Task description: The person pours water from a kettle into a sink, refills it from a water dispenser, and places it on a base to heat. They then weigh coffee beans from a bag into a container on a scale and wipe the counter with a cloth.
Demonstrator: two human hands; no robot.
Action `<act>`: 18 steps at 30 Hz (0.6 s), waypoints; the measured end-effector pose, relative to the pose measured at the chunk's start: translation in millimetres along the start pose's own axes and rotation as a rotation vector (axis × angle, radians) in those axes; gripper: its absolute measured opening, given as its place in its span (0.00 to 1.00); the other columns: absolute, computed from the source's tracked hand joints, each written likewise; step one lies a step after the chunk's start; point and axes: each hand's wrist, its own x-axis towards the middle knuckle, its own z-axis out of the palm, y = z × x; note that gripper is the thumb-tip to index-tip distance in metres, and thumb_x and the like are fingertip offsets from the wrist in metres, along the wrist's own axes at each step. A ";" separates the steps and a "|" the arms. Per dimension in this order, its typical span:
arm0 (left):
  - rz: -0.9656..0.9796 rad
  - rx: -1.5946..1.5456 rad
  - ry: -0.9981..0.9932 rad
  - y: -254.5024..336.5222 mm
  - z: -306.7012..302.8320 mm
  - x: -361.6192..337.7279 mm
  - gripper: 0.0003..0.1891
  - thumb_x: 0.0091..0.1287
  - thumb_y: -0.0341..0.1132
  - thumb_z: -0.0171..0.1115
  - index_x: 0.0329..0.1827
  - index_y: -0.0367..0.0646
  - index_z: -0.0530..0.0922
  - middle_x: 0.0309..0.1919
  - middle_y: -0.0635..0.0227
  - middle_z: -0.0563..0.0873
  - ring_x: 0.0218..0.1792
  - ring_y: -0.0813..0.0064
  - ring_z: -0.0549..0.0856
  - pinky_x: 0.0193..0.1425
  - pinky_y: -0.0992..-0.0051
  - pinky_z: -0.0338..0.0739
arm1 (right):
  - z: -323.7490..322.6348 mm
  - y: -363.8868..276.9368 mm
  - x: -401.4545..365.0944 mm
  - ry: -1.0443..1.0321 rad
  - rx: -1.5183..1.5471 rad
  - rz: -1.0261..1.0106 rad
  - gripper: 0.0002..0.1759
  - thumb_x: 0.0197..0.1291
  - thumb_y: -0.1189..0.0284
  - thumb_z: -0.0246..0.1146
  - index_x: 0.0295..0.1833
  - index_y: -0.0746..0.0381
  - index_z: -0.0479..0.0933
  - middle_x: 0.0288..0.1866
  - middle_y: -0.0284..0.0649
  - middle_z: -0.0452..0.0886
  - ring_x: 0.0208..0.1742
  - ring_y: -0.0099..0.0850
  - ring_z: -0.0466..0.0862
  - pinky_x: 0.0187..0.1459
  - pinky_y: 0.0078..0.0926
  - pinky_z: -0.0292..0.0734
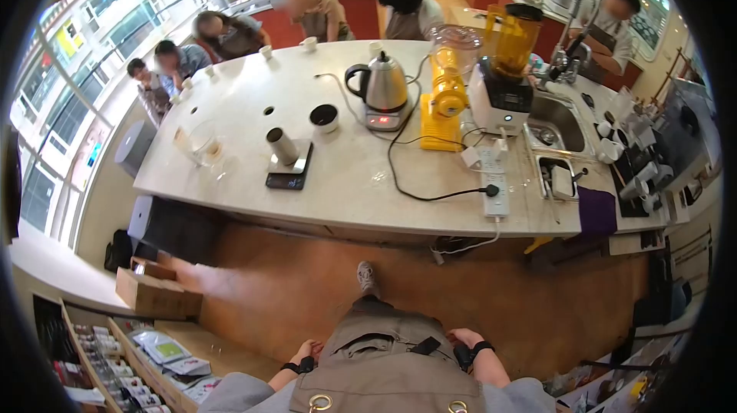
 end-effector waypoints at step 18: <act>0.282 0.481 0.088 93.8 2.7 -3.6 0.13 0.67 0.38 0.52 0.37 0.36 0.78 0.26 0.62 0.82 0.20 0.68 0.79 0.22 0.68 0.75 | 48.7 -73.2 41.6 0.012 -0.379 -0.249 0.14 0.62 0.67 0.58 0.49 0.63 0.78 0.35 0.36 0.82 0.32 0.29 0.80 0.33 0.30 0.77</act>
